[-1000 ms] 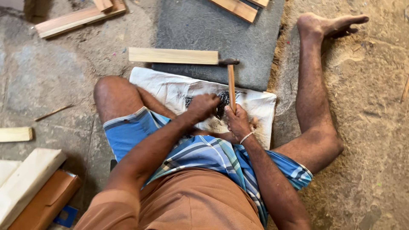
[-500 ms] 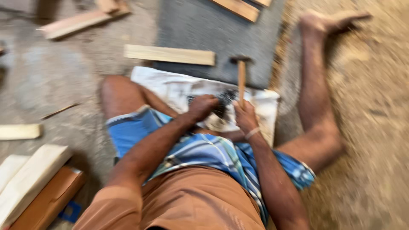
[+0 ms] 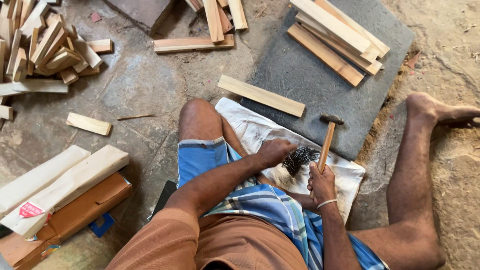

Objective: The person sits on the floor and repeatedly hammers nails into small wooden planks. They pick up a plank, place a nail, hammer it in, and then set the plank aside to repeat the process with another piece.

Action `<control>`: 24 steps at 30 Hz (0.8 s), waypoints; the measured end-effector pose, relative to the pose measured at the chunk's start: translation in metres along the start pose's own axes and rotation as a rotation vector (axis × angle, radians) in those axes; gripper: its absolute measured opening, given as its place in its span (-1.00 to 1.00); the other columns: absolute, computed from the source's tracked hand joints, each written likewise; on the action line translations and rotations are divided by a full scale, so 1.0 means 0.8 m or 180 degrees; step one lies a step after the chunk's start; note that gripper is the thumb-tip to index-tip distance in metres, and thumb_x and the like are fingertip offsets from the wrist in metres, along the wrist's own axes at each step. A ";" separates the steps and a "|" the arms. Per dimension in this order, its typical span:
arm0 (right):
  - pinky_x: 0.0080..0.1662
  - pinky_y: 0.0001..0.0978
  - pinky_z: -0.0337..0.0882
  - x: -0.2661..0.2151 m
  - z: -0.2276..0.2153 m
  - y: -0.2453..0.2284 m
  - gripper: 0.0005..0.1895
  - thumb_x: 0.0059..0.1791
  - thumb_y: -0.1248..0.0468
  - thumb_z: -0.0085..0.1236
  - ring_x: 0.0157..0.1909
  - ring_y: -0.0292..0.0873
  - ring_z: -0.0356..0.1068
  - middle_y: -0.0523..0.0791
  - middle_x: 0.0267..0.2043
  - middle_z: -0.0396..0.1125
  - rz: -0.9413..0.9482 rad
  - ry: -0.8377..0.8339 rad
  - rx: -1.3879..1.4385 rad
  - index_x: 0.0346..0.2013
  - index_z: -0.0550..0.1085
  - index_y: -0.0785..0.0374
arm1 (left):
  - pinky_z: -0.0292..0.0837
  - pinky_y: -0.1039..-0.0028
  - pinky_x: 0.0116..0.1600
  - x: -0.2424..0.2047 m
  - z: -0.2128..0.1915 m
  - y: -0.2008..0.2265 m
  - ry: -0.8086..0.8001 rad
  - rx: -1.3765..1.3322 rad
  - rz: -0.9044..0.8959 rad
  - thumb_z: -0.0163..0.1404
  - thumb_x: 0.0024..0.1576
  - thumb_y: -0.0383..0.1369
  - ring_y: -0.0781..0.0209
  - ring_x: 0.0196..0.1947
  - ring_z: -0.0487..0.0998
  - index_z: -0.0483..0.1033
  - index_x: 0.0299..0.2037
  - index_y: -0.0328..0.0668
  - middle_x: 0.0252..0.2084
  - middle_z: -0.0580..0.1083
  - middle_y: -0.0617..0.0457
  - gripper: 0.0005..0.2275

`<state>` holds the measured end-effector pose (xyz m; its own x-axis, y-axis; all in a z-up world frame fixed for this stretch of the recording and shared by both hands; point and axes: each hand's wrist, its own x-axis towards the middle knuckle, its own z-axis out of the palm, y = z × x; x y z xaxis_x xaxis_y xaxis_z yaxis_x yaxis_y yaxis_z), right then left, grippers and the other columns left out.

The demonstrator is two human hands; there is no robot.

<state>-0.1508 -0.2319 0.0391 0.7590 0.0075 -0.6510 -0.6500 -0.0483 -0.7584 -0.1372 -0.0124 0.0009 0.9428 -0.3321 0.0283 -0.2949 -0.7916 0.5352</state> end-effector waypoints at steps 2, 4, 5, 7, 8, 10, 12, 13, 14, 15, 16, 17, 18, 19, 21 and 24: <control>-0.63 -0.52 0.19 -0.022 -0.015 0.001 -0.81 0.08 0.17 0.13 -0.64 -0.40 0.12 -0.23 -0.52 0.18 -0.0040 -0.0031 -0.0076 -0.25 0.36 0.20 | 0.58 0.22 -0.14 0.003 0.020 0.008 0.0200 -0.0665 -0.0290 0.04 0.07 -0.56 -0.03 -0.23 0.64 0.56 0.16 -0.04 -0.14 0.60 -0.12 -0.58; -0.63 -0.52 0.21 -0.008 0.003 -0.015 -0.82 0.08 0.17 0.12 -0.64 -0.40 0.14 -0.25 -0.54 0.19 -0.0116 -0.0063 -0.0126 -0.27 0.37 0.19 | 0.60 0.24 -0.03 0.023 0.016 -0.023 0.0415 -0.1196 -0.0510 0.02 0.08 -0.58 -0.01 -0.18 0.66 0.53 0.21 -0.09 -0.12 0.61 -0.11 -0.56; -0.66 -0.52 0.13 -0.009 0.006 -0.016 -0.81 0.08 0.16 0.10 -0.66 -0.39 0.08 -0.27 -0.57 0.13 -0.0048 -0.0136 -0.0004 -0.29 0.32 0.15 | 0.59 0.24 -0.05 0.028 0.015 -0.033 0.0462 -0.1542 -0.0489 -0.04 0.02 -0.61 -0.04 -0.17 0.65 0.49 0.22 -0.15 -0.08 0.60 -0.14 -0.51; -0.68 -0.51 0.04 -0.011 0.004 -0.013 -0.76 0.09 0.15 0.10 -0.69 -0.38 0.01 -0.28 -0.61 0.06 0.0007 -0.0227 0.0140 -0.34 0.26 0.11 | 0.55 0.28 0.10 0.048 0.013 -0.058 0.1537 -0.0502 0.1264 0.07 -0.11 -0.51 -0.13 0.09 0.59 0.31 -0.16 -0.06 0.10 0.53 -0.19 -0.68; -0.68 -0.50 0.03 -0.013 -0.001 -0.007 -0.73 0.11 0.14 0.12 -0.69 -0.37 0.00 -0.28 -0.62 0.05 -0.0002 -0.0247 0.0159 -0.36 0.24 0.11 | 0.53 0.35 -0.02 0.055 0.019 -0.058 0.1012 -0.2511 0.0041 -0.11 0.19 -0.55 0.12 -0.15 0.60 0.47 0.21 -0.35 0.00 0.58 -0.10 -0.64; -0.63 -0.53 0.18 -0.014 -0.017 0.002 -0.77 0.11 0.14 0.09 -0.65 -0.40 0.09 -0.29 -0.58 0.09 -0.0121 -0.0236 0.0042 -0.32 0.29 0.15 | 0.61 0.45 -0.23 0.082 0.019 -0.067 0.1151 -0.2316 -0.0429 -0.20 0.02 -0.69 0.20 -0.34 0.63 0.66 -0.01 -0.25 -0.21 0.65 -0.03 -0.57; -0.63 -0.51 0.21 -0.007 -0.007 -0.001 -0.80 0.09 0.15 0.09 -0.64 -0.40 0.13 -0.26 -0.54 0.17 0.0066 -0.0134 0.0090 -0.28 0.30 0.16 | 0.65 0.44 -0.23 0.102 -0.002 -0.082 0.1361 -0.1927 -0.0695 0.02 0.18 -0.61 0.21 -0.33 0.67 0.62 -0.01 -0.27 -0.22 0.64 -0.05 -0.78; -0.62 -0.51 0.21 -0.009 -0.006 -0.004 -0.78 0.10 0.15 0.09 -0.64 -0.40 0.13 -0.25 -0.54 0.17 0.0074 -0.0118 0.0094 -0.28 0.29 0.17 | 0.68 0.46 -0.24 0.111 -0.013 -0.084 0.1200 -0.1901 -0.1045 0.01 0.21 -0.57 0.22 -0.31 0.68 0.63 -0.01 -0.23 -0.18 0.64 -0.04 -0.79; -0.62 -0.52 0.21 -0.010 -0.003 -0.008 -0.77 0.11 0.14 0.08 -0.63 -0.40 0.13 -0.25 -0.53 0.17 0.0082 -0.0102 0.0097 -0.28 0.28 0.17 | 0.68 0.44 -0.18 0.119 -0.021 -0.084 0.1310 -0.1817 -0.0807 0.04 0.19 -0.58 0.20 -0.27 0.68 0.60 0.02 -0.25 -0.17 0.63 -0.05 -0.78; -0.62 -0.52 0.21 -0.012 0.000 -0.010 -0.76 0.12 0.13 0.08 -0.63 -0.40 0.13 -0.24 -0.53 0.17 0.0096 -0.0112 0.0103 -0.28 0.27 0.18 | 0.67 0.41 -0.13 0.125 -0.029 -0.083 0.1423 -0.1712 -0.0585 0.08 0.17 -0.58 0.19 -0.22 0.69 0.58 0.05 -0.26 -0.16 0.63 -0.06 -0.75; -0.62 -0.52 0.21 -0.014 0.004 -0.013 -0.76 0.11 0.14 0.07 -0.63 -0.40 0.13 -0.24 -0.53 0.17 0.0084 -0.0107 0.0075 -0.28 0.27 0.18 | 0.66 0.39 -0.08 0.131 -0.036 -0.083 0.1531 -0.1606 -0.0361 0.11 0.15 -0.59 0.17 -0.18 0.69 0.55 0.09 -0.27 -0.14 0.63 -0.07 -0.71; -0.63 -0.52 0.21 -0.016 0.003 -0.015 -0.76 0.11 0.14 0.07 -0.63 -0.40 0.13 -0.24 -0.53 0.18 0.0066 -0.0082 0.0044 -0.29 0.27 0.18 | 0.67 0.40 -0.08 0.139 -0.037 -0.080 0.1408 -0.1538 -0.0372 0.11 0.18 -0.58 0.18 -0.16 0.68 0.50 0.11 -0.24 -0.14 0.61 -0.04 -0.72; -0.63 -0.51 0.21 -0.018 0.003 -0.016 -0.76 0.10 0.14 0.07 -0.63 -0.40 0.13 -0.24 -0.54 0.18 0.0049 -0.0058 0.0013 -0.29 0.27 0.18 | 0.68 0.41 -0.08 0.146 -0.037 -0.076 0.1284 -0.1470 -0.0382 0.10 0.22 -0.56 0.19 -0.15 0.66 0.46 0.13 -0.21 -0.13 0.59 -0.02 -0.72; -0.63 -0.50 0.19 -0.018 0.002 -0.019 -0.75 0.11 0.11 0.05 -0.64 -0.39 0.13 -0.24 -0.55 0.17 0.0070 0.0029 -0.0086 -0.30 0.27 0.18 | 0.69 0.42 -0.08 0.153 -0.035 -0.073 0.1165 -0.1401 -0.0388 0.10 0.26 -0.55 0.20 -0.14 0.65 0.41 0.15 -0.18 -0.12 0.57 0.00 -0.72; -0.63 -0.47 0.16 -0.021 0.002 -0.020 -0.71 0.12 0.06 0.02 -0.65 -0.37 0.11 -0.24 -0.58 0.17 0.0119 0.0195 -0.0295 -0.33 0.27 0.17 | 0.61 0.31 -0.13 0.158 -0.030 -0.070 0.1124 -0.1008 -0.0225 0.18 0.17 -0.52 0.14 -0.20 0.60 0.40 0.10 -0.14 -0.20 0.57 0.05 -0.67; -0.52 -0.46 0.29 -0.028 0.003 -0.023 -0.65 0.21 0.00 -0.06 -0.54 -0.33 0.25 -0.20 -0.52 0.24 -0.0646 0.0405 -0.1184 -0.25 0.37 0.21 | 0.54 0.22 -0.15 0.150 -0.021 -0.076 0.1196 -0.0810 -0.0016 0.24 0.10 -0.49 0.09 -0.24 0.55 0.39 0.08 -0.13 -0.26 0.56 0.07 -0.62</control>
<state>-0.1563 -0.2290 0.0678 0.8835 -0.0681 -0.4634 -0.4475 -0.4150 -0.7922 -0.0034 0.0044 -0.0142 0.9489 -0.0821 0.3047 -0.2870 -0.6258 0.7252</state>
